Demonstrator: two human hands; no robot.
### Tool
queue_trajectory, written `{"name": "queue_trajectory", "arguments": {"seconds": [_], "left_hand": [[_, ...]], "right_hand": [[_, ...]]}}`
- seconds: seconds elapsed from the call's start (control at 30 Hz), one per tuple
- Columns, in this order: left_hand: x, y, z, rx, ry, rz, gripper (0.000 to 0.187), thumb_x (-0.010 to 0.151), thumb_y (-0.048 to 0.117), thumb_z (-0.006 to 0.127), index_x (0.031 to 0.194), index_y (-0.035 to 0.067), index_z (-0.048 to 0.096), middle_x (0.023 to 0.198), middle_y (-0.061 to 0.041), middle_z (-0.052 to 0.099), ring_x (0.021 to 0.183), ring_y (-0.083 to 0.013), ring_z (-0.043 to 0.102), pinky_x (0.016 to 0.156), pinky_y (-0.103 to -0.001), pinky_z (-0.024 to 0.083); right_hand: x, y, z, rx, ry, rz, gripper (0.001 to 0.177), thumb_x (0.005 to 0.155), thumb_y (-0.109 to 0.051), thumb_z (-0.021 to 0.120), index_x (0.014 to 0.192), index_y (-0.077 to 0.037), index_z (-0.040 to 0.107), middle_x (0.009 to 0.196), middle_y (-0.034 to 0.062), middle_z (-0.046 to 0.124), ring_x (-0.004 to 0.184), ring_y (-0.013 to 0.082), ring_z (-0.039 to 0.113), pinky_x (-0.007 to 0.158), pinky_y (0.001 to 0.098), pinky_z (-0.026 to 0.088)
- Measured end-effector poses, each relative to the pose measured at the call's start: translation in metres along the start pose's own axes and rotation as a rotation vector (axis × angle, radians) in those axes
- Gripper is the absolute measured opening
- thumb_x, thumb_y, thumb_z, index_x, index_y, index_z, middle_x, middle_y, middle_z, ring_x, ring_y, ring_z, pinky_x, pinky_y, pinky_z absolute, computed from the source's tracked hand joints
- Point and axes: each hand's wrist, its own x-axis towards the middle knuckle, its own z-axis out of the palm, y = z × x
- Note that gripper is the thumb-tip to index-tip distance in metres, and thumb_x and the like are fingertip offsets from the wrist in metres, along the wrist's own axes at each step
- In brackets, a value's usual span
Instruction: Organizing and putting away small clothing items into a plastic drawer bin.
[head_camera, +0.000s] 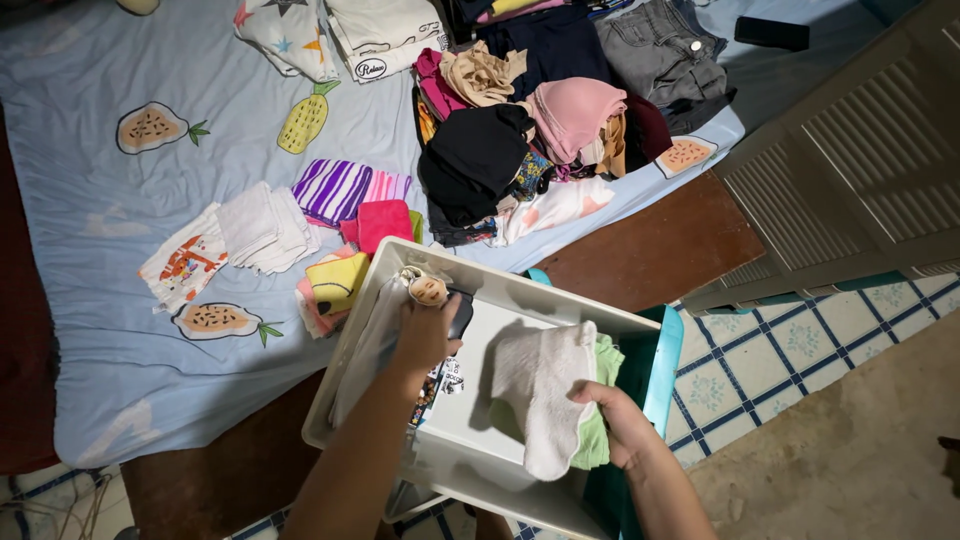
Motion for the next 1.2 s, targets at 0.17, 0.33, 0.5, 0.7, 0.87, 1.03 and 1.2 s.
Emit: {"name": "queue_trajectory", "arguments": {"seconds": [0.17, 0.33, 0.5, 0.7, 0.87, 1.03, 1.2], "left_hand": [[0.017, -0.051, 0.067, 0.116, -0.18, -0.081, 0.052, 0.079, 0.025, 0.078, 0.128, 0.018, 0.064, 0.133, -0.014, 0.061, 0.125, -0.0383, 0.054, 0.099, -0.055, 0.045], [0.015, -0.07, 0.069, 0.024, -0.055, -0.014, 0.036, 0.088, 0.013, 0.063, 0.124, 0.016, 0.067, 0.131, -0.014, 0.064, 0.121, -0.036, 0.06, 0.097, -0.049, 0.05], [0.0, -0.034, 0.029, -0.126, -0.109, -0.167, 0.037, 0.089, 0.017, 0.062, 0.126, 0.016, 0.066, 0.123, -0.014, 0.067, 0.114, -0.0353, 0.064, 0.096, -0.047, 0.052], [-0.05, -0.027, 0.069, -0.058, -0.269, -0.468, 0.033, 0.098, 0.028, 0.057, 0.118, 0.004, 0.068, 0.117, -0.023, 0.07, 0.111, -0.0387, 0.068, 0.096, -0.047, 0.054], [-0.069, -0.04, 0.106, -0.24, -0.392, -0.58, 0.048, 0.08, 0.034, 0.069, 0.109, -0.003, 0.069, 0.117, -0.028, 0.068, 0.113, -0.0423, 0.066, 0.097, -0.047, 0.052], [-0.066, -0.03, 0.063, -0.437, -0.59, -0.671, 0.06, 0.072, 0.045, 0.076, 0.104, -0.005, 0.072, 0.113, -0.026, 0.072, 0.106, -0.0351, 0.07, 0.094, -0.04, 0.053], [-0.072, -0.016, 0.014, -0.617, -0.591, -0.612, 0.06, 0.07, 0.043, 0.074, 0.097, -0.011, 0.075, 0.099, -0.029, 0.077, 0.09, -0.0339, 0.073, 0.084, -0.039, 0.055]], "right_hand": [[-0.019, 0.005, 0.059, -0.021, -0.064, 0.085, 0.061, 0.059, -0.011, 0.065, 0.12, -0.003, 0.062, 0.106, 0.0228, 0.072, 0.097, 0.0381, 0.073, 0.091, 0.048, 0.061], [0.052, 0.07, 0.047, -0.2, 0.106, 0.205, 0.053, 0.069, -0.008, 0.067, 0.121, 0.0, 0.063, 0.114, 0.0214, 0.072, 0.103, 0.0366, 0.071, 0.092, 0.0454, 0.059], [0.108, 0.114, 0.008, -0.559, 0.181, 0.089, 0.044, 0.074, -0.001, 0.069, 0.116, 0.013, 0.07, 0.101, 0.0216, 0.073, 0.088, 0.0341, 0.071, 0.074, 0.0423, 0.06], [0.081, 0.092, 0.029, -0.347, 0.35, 0.014, 0.05, 0.072, 0.006, 0.07, 0.121, -0.001, 0.06, 0.096, 0.0181, 0.07, 0.082, 0.0311, 0.067, 0.071, 0.0415, 0.057], [0.102, 0.106, 0.006, -0.25, 0.326, 0.032, 0.042, 0.071, 0.007, 0.069, 0.112, 0.005, 0.064, 0.087, 0.0184, 0.067, 0.074, 0.0315, 0.064, 0.066, 0.0433, 0.056], [0.153, 0.132, -0.044, -0.265, 0.357, 0.026, 0.019, 0.069, 0.011, 0.068, 0.087, 0.014, 0.064, 0.079, 0.0215, 0.063, 0.066, 0.0347, 0.06, 0.056, 0.0443, 0.05], [0.121, 0.104, -0.015, -0.253, 0.316, 0.006, 0.021, 0.065, 0.016, 0.053, 0.08, 0.005, 0.062, 0.075, 0.0171, 0.06, 0.063, 0.033, 0.058, 0.051, 0.0441, 0.046]]}}
